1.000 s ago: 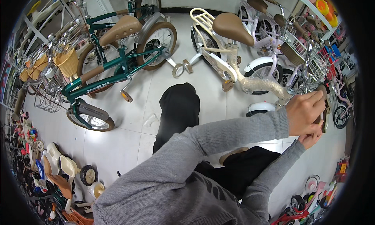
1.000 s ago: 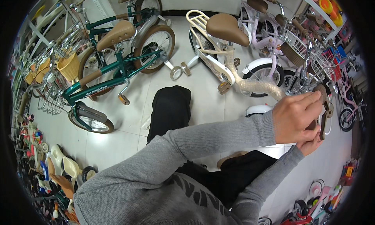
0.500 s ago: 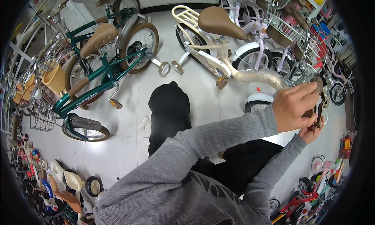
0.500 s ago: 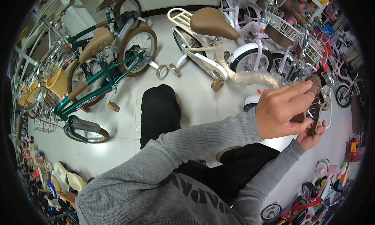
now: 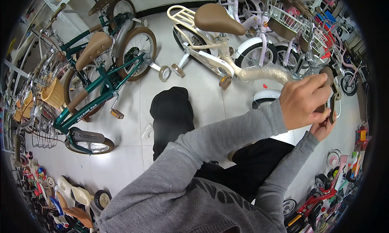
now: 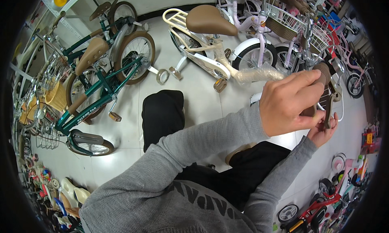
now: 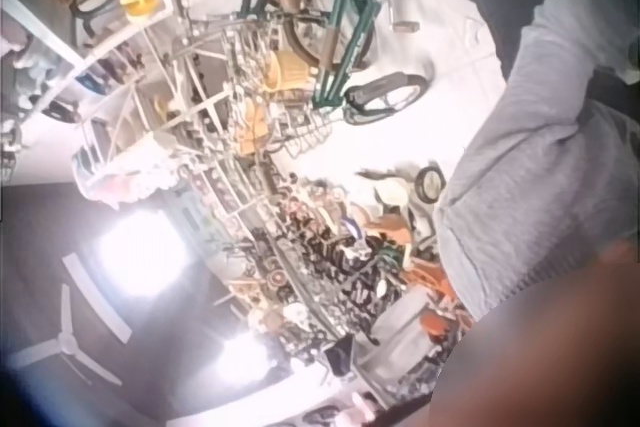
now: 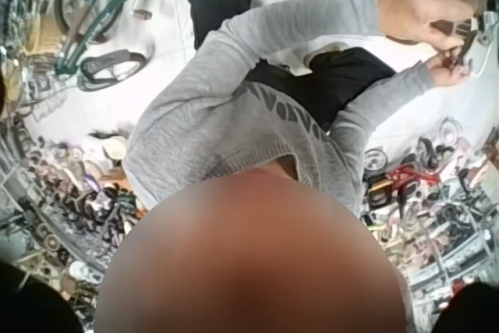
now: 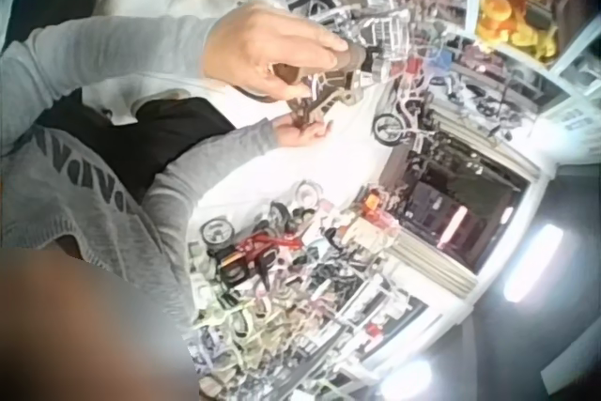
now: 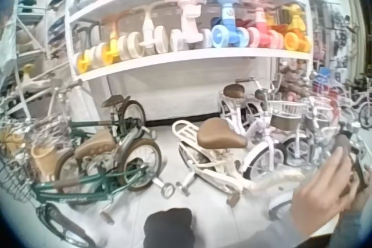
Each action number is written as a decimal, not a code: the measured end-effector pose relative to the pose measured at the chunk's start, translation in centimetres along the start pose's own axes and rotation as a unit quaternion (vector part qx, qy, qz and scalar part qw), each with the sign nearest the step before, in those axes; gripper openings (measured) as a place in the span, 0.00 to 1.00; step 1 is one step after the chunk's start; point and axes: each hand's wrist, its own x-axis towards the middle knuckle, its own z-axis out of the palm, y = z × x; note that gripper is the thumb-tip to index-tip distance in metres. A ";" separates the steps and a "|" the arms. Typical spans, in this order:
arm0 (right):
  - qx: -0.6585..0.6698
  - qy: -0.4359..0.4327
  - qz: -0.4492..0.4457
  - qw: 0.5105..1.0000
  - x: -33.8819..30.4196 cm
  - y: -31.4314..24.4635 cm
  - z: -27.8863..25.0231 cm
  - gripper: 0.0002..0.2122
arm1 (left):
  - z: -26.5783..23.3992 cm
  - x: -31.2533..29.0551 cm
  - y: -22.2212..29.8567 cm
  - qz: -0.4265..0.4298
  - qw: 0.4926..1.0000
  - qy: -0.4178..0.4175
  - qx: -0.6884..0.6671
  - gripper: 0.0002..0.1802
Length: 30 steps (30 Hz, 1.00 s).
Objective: The person assembles a white bicycle by tightening handlebar screws with a screwdriver, adjusting the seat post, and wiping the front basket with a purple cloth. The person works on the handlebars, seat, and basket in sequence.
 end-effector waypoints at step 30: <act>0.124 0.081 0.098 0.984 -0.1 -0.2 -3.0 0.10 | -1.6 -0.7 -0.1 -0.030 0.999 -0.029 -0.024 0.27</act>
